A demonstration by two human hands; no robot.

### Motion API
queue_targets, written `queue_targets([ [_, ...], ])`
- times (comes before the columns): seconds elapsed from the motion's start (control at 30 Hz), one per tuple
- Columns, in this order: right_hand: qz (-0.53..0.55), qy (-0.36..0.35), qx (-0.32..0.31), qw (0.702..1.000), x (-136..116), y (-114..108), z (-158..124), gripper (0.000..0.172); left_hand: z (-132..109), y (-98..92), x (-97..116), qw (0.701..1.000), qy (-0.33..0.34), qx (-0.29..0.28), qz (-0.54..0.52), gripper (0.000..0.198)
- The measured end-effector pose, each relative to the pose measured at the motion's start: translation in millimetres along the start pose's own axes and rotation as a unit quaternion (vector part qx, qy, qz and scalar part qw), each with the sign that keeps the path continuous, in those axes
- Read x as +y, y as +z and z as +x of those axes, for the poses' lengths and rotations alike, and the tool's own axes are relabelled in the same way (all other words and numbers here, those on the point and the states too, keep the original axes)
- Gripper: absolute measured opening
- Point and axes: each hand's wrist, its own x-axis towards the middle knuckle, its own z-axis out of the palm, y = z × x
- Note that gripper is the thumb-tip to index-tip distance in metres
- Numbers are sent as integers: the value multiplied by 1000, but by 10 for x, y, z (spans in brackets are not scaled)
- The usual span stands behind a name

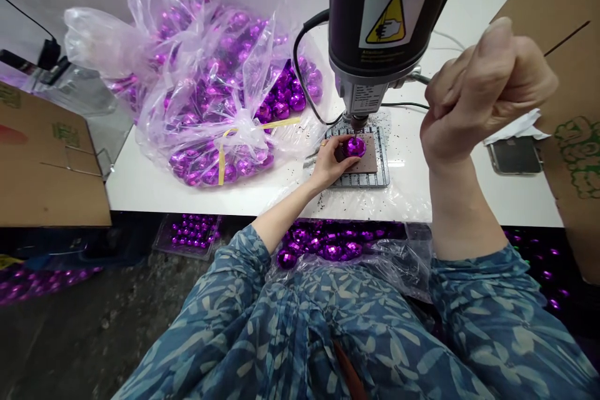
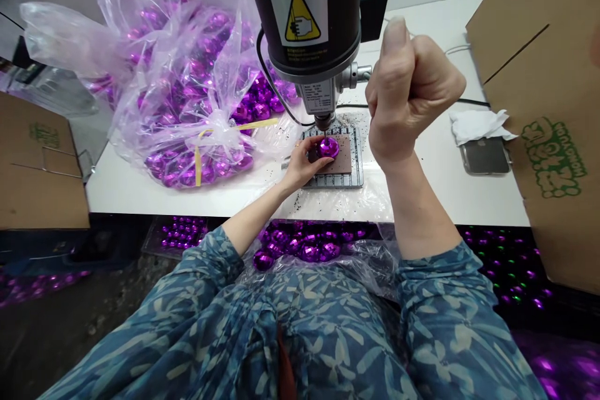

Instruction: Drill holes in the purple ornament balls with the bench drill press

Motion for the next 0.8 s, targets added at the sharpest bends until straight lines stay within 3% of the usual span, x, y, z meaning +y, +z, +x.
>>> queue_targets([
  [0.2,-21,-38,38,998,153,-65,-139,82,-5,-4,-11,1000,3,-3,6,52],
  [0.43,-14,-104,63,992,444,-184,-298,73,-5,-30,30,1000,-4,-11,-10,52],
  [0.6,4,-106,42,993,379,-213,-417,72,-12,-45,59,999,-21,-8,-27,52],
  [0.7,10,-78,40,996,201,-95,-259,70,6,-22,58,999,-26,-8,-27,53],
  [0.8,-3,-27,23,999,52,88,95,71,15,-27,86,999,-32,-11,-32,53],
])
